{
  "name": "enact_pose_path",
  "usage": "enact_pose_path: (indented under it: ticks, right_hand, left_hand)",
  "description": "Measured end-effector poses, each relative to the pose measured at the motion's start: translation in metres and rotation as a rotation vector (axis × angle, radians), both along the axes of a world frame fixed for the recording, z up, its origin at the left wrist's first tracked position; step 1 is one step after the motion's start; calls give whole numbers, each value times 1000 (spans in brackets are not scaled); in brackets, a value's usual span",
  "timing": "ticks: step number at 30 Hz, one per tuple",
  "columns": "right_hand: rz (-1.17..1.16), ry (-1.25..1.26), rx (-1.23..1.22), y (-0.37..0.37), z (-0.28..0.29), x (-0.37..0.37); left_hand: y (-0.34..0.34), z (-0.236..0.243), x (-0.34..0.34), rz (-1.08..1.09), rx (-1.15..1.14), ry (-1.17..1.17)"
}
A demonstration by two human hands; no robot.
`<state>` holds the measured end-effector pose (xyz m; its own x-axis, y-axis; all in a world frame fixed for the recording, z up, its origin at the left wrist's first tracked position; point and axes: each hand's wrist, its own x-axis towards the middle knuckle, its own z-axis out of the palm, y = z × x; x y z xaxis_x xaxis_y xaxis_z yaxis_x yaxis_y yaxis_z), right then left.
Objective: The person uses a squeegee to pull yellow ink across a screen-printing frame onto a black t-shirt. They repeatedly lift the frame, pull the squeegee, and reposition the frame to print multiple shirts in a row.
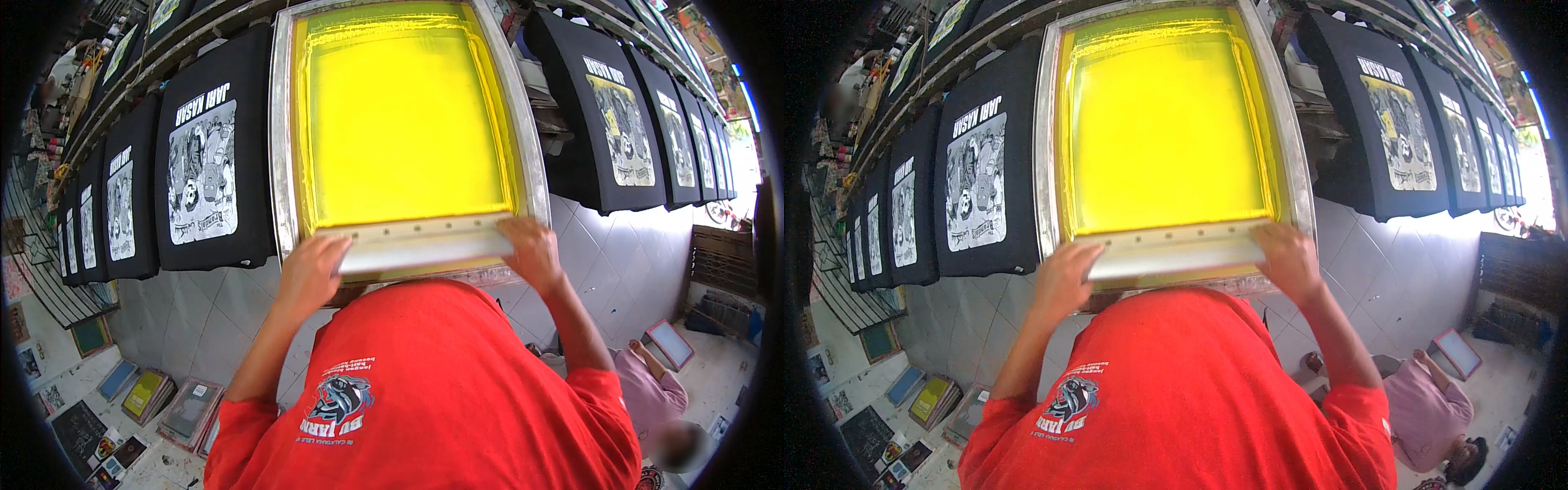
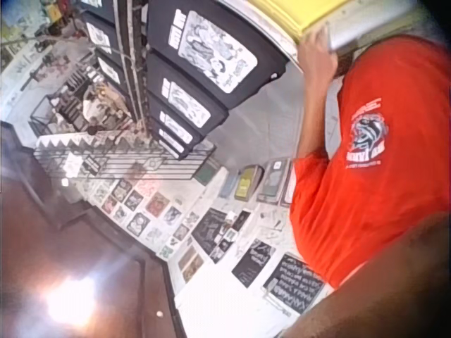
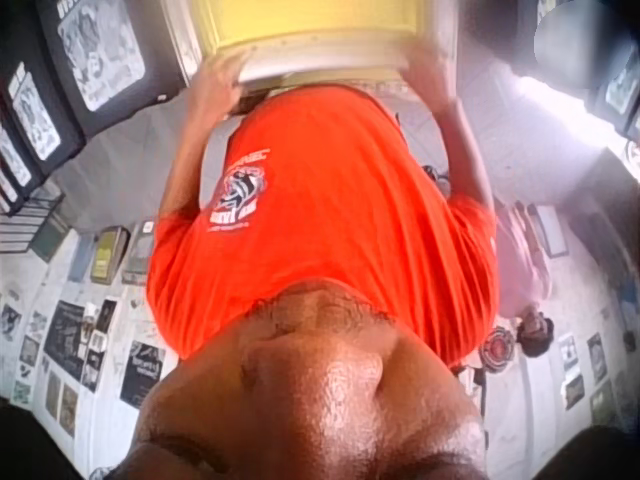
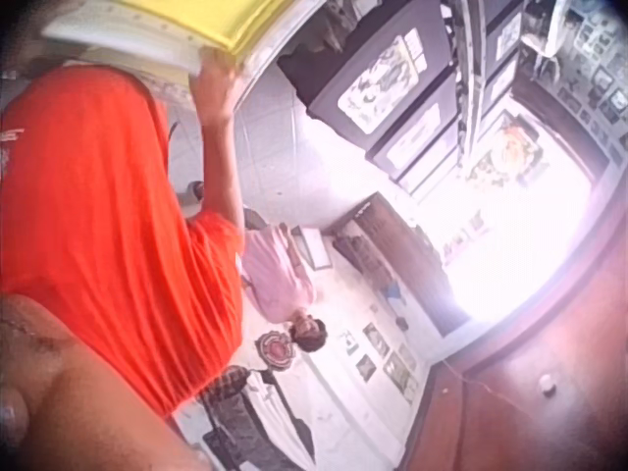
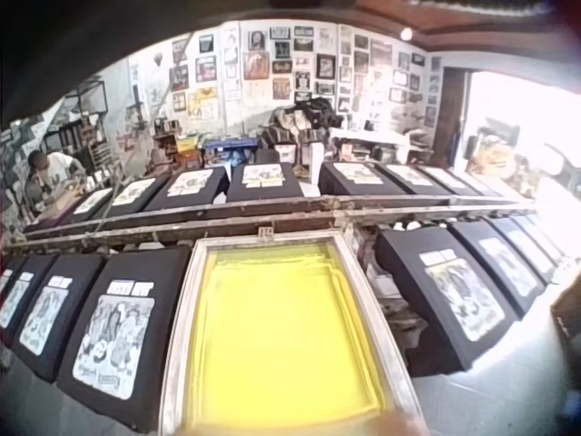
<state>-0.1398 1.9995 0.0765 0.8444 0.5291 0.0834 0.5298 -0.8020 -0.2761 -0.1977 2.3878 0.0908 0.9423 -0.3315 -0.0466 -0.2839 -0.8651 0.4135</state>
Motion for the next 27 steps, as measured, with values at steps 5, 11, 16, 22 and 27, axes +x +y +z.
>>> enact_pose_path:
  ticks: [5, 11, 16, 22, 27]
  right_hand:
    - [-54, 142, -14, 2, 19, -14]
    - [-88, 137, -58, 11, 25, 55]
    - [-47, -62, 7, 12, 11, 78]
    - [-10, -125, 78, 2, 11, -17]
    - [-94, -12, 69, 12, -6, -16]
  left_hand:
    - [0, 3, -10, 4, -9, -7]
    - [2, 17, 51, 30, 97, 135]
    - [5, 9, 73, 72, 73, -23]
    - [2, -2, -5, -71, 66, -172]
    - [-10, -26, -1, -3, 18, -260]
